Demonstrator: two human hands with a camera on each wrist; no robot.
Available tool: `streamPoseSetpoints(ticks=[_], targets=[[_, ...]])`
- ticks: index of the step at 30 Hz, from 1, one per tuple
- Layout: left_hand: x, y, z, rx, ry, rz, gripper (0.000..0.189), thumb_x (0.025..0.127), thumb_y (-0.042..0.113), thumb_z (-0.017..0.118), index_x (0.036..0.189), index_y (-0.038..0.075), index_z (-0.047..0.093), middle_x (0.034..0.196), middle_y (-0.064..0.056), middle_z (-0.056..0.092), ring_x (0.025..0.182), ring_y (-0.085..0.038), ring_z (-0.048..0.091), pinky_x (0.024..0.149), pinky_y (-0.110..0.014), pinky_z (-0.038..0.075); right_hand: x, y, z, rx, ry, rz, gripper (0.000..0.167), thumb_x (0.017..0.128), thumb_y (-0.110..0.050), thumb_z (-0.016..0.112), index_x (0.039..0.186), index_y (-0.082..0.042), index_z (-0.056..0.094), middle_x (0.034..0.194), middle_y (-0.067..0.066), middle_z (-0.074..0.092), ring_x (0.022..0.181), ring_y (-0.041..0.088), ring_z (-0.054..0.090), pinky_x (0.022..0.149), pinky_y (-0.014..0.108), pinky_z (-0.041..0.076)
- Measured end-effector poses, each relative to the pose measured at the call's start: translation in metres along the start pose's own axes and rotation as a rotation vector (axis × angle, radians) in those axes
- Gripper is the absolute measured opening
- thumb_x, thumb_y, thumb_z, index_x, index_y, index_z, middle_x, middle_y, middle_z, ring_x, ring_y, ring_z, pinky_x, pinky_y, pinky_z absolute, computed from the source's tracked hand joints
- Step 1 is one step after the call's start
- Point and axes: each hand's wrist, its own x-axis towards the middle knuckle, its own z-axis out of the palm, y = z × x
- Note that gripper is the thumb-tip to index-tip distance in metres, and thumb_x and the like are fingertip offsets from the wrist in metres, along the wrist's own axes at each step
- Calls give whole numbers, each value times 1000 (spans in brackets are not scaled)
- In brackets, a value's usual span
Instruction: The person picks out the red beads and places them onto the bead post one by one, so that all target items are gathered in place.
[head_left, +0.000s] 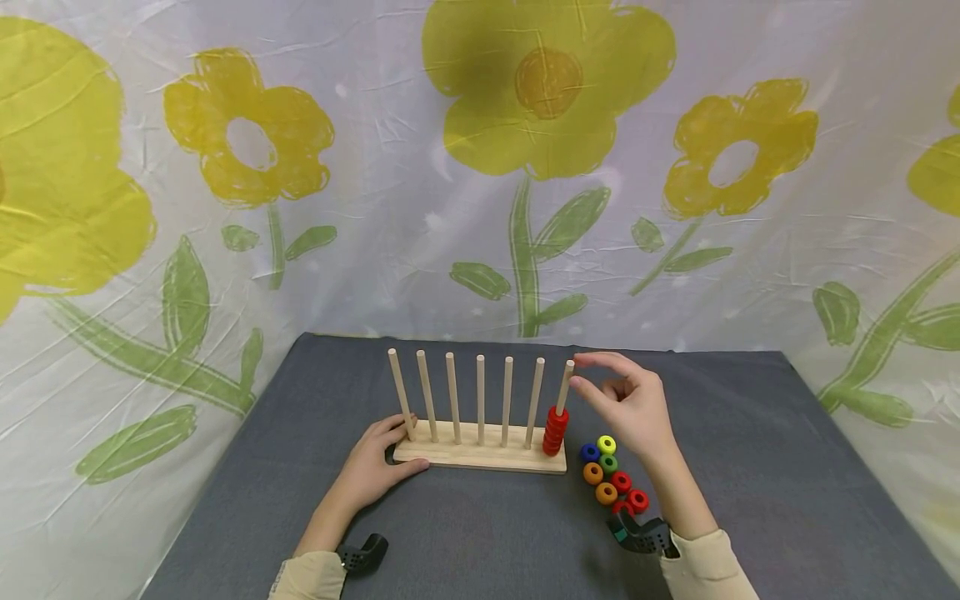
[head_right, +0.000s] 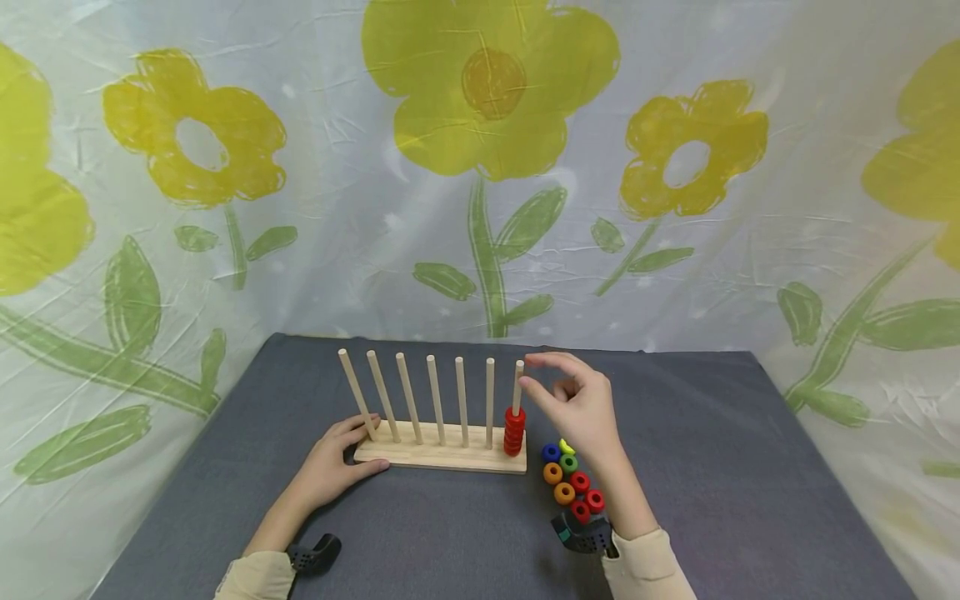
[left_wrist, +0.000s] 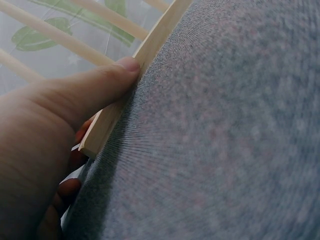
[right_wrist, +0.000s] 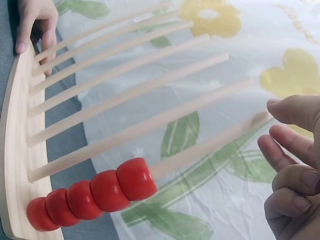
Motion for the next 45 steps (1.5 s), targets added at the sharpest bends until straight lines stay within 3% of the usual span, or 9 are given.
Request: streamPoseSetpoints(ticks=[8,15,24,32,45], targets=[[-1,0,0,-5,1,-10,76,88,38,89,152,8,60,155,-17,55,145,-43,47,115,-66,42,-7,6,-5,-4,12,42,26,94,-8,82,120,-10,80,48,-1,33,40,13,22,38,28,23],[0,0,0,2,22,22,76,87,36,90,151,7,61,154,-17,55,144,-44,48,113,-66,43,-20,17,-14,-39,26,87,25,94,-8,83,119,-13,80,48,-3,32,40,10,22,37,28,24],[2,0,-1,0,-1,3,76,88,36,89,152,7,60,156,-16,54,146,-42,46,116,-64,41,-33,27,-21,-55,20,86,26,93,-4,82,119,-9,79,47,1,34,39,4,22,36,26,23],[2,-3,1,-2,5,14,76,87,36,89,152,8,60,155,-16,55,145,-43,47,114,-65,42,-41,35,-28,-97,24,82,27,92,-3,82,119,-7,79,46,-3,34,40,-2,22,35,24,23],[-1,-3,2,1,-13,-5,76,88,38,88,152,8,60,156,-16,54,146,-43,45,115,-66,41,-51,38,-35,-120,23,113,26,93,-8,83,118,-14,80,47,1,34,40,-2,22,36,24,24]])
